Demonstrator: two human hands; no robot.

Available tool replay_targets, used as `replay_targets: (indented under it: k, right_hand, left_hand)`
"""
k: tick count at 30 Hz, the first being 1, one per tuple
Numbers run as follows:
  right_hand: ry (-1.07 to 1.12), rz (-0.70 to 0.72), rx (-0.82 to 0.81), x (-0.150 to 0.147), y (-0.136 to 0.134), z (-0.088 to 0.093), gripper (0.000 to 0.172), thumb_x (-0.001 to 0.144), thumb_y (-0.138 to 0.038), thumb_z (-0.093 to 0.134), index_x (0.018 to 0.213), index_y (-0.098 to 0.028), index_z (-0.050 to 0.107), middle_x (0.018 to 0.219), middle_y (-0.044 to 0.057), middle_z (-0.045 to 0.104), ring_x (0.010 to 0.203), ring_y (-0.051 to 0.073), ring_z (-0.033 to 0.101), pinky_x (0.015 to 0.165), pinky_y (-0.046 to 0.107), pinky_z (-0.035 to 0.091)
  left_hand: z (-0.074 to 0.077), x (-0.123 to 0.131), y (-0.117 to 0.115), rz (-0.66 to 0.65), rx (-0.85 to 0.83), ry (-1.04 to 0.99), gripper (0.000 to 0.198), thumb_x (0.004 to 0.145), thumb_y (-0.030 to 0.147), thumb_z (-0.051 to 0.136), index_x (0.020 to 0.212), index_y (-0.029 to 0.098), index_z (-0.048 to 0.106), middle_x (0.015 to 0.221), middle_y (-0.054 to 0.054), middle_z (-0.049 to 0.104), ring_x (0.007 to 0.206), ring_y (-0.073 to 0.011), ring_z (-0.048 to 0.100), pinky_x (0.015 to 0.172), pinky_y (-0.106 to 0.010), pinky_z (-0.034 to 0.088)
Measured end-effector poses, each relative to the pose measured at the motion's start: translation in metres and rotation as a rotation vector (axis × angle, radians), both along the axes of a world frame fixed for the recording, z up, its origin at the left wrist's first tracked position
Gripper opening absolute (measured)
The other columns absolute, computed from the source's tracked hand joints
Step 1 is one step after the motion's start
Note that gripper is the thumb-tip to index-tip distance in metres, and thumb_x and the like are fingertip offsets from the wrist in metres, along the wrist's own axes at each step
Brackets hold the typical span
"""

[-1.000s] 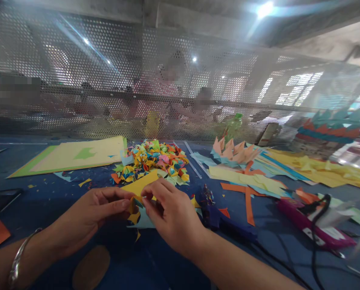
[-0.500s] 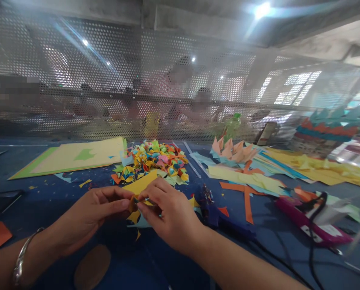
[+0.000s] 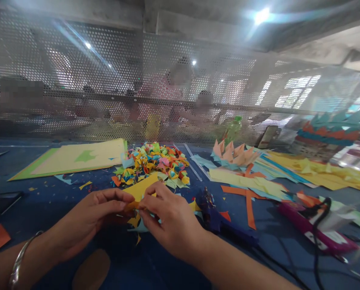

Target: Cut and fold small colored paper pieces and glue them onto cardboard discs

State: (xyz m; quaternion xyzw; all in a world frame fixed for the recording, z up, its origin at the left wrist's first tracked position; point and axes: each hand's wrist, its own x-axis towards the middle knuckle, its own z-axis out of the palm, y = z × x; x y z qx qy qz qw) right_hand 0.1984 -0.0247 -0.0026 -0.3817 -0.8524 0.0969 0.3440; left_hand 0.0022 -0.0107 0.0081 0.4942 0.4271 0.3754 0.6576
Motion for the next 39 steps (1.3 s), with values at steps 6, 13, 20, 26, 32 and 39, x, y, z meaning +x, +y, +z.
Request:
replay_targets:
  k: [6,13,20,26,32,39]
  right_hand:
    - [-0.064,0.021,-0.003,0.001,-0.002,-0.001,0.014,0.087,-0.016,0.049,0.090,-0.018,0.062,0.098,0.006,0.057,0.072,0.012,0.058,0.068,0.027,0.048]
    - [-0.076,0.042,-0.007,-0.001,-0.001,-0.001,0.016,0.088,-0.015,0.048,0.094,-0.018,0.063,0.096,0.006,0.058,0.079,0.015,0.059,0.073,0.028,0.049]
    - [-0.049,0.055,-0.016,-0.001,-0.001,0.000,0.016,0.088,-0.018,0.048,0.096,-0.019,0.062,0.095,0.006,0.059,0.081,0.015,0.057,0.072,0.029,0.048]
    - [0.001,0.040,-0.020,0.002,0.000,0.003,0.016,0.088,-0.019,0.050,0.100,-0.018,0.060,0.093,0.006,0.059,0.076,0.014,0.056,0.065,0.026,0.046]
    - [-0.165,-0.062,-0.053,0.011,0.003,0.012,0.010,0.087,-0.023,0.053,0.092,-0.019,0.062,0.085,0.004,0.061,0.072,0.014,0.057,0.062,0.026,0.045]
    - [-0.366,-0.199,-0.064,0.055,-0.011,0.026,0.014,0.085,-0.029,0.055,0.095,-0.023,0.063,0.084,0.004,0.066,0.058,0.014,0.059,0.049,0.025,0.045]
  left_hand:
    - [0.001,0.002,-0.002,0.032,0.092,0.108,0.016,0.065,0.019,0.066,0.081,0.016,0.066,0.080,-0.003,0.068,0.077,-0.0167,0.061,0.074,-0.028,0.046]
    - [-0.002,0.002,0.001,0.033,0.230,0.183,0.022,0.070,0.031,0.068,0.087,0.016,0.066,0.081,-0.005,0.069,0.076,-0.0184,0.062,0.073,-0.031,0.047]
    - [-0.008,-0.001,0.006,0.049,0.367,0.262,0.019,0.070,0.030,0.069,0.085,0.018,0.067,0.078,-0.004,0.070,0.074,-0.0181,0.063,0.071,-0.029,0.048]
    - [-0.007,-0.003,0.010,0.073,0.357,0.260,0.017,0.070,0.029,0.070,0.082,0.017,0.066,0.074,-0.003,0.068,0.071,-0.0168,0.061,0.070,-0.028,0.048]
    - [-0.005,-0.001,0.007,0.085,0.243,0.196,0.018,0.068,0.026,0.071,0.081,0.016,0.064,0.074,-0.001,0.066,0.071,-0.0143,0.059,0.069,-0.026,0.046]
    - [-0.007,-0.001,0.008,0.116,0.181,0.161,0.022,0.067,0.026,0.072,0.083,0.015,0.062,0.071,0.001,0.061,0.066,-0.0117,0.053,0.061,-0.023,0.041]
